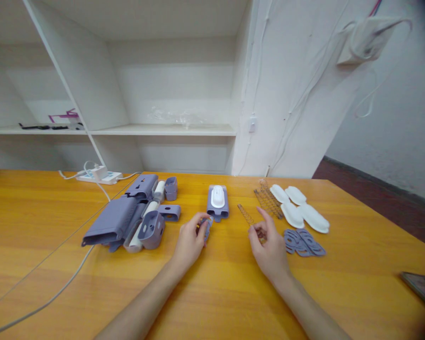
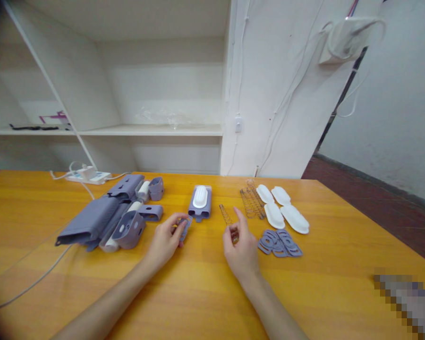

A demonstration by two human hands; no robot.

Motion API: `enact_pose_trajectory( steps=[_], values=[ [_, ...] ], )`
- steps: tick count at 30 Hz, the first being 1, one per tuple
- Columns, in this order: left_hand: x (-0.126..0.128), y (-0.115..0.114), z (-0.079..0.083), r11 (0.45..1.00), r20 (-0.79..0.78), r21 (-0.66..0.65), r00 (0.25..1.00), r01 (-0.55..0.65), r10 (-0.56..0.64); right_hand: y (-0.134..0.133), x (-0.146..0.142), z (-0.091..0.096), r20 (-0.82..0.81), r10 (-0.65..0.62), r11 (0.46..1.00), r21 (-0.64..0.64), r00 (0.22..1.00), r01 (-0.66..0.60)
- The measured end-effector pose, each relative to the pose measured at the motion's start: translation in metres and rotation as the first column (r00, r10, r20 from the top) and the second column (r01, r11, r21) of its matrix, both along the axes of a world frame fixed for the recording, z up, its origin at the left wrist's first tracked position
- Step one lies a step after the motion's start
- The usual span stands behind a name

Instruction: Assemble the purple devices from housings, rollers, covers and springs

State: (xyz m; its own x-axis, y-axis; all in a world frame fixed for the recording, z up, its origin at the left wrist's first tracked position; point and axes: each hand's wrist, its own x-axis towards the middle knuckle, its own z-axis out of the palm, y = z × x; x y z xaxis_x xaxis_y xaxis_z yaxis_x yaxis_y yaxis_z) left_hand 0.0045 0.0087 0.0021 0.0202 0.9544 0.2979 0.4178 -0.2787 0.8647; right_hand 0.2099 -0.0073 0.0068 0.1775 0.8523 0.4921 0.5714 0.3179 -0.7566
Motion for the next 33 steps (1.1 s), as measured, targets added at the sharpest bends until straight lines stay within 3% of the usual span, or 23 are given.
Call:
enact_pose_trajectory(
  steps=[7,14,18,25,33],
  values=[
    [0.002,-0.001,-0.003,0.996,-0.104,0.064,0.993,0.057,-0.051,0.002,0.002,-0.004,-0.034,0.067,0.995,0.081,0.997,-0.064],
    [0.002,-0.004,0.000,0.989,-0.189,0.123,0.980,0.085,-0.061,0.012,0.003,-0.013,-0.144,-0.059,0.996,0.052,0.988,0.067],
    [0.003,-0.005,0.001,0.988,-0.194,0.128,0.979,0.085,-0.059,0.011,0.001,-0.015,-0.168,-0.056,0.997,0.051,0.984,0.065],
    [0.004,-0.006,0.004,0.985,-0.212,0.148,0.975,0.094,-0.061,0.005,-0.003,-0.006,0.016,0.084,0.996,0.000,0.996,-0.084],
    [0.003,-0.006,0.003,0.973,-0.246,0.198,0.967,0.117,-0.066,0.002,-0.001,-0.009,-0.058,0.114,0.977,-0.174,0.992,-0.123]
  ],
)
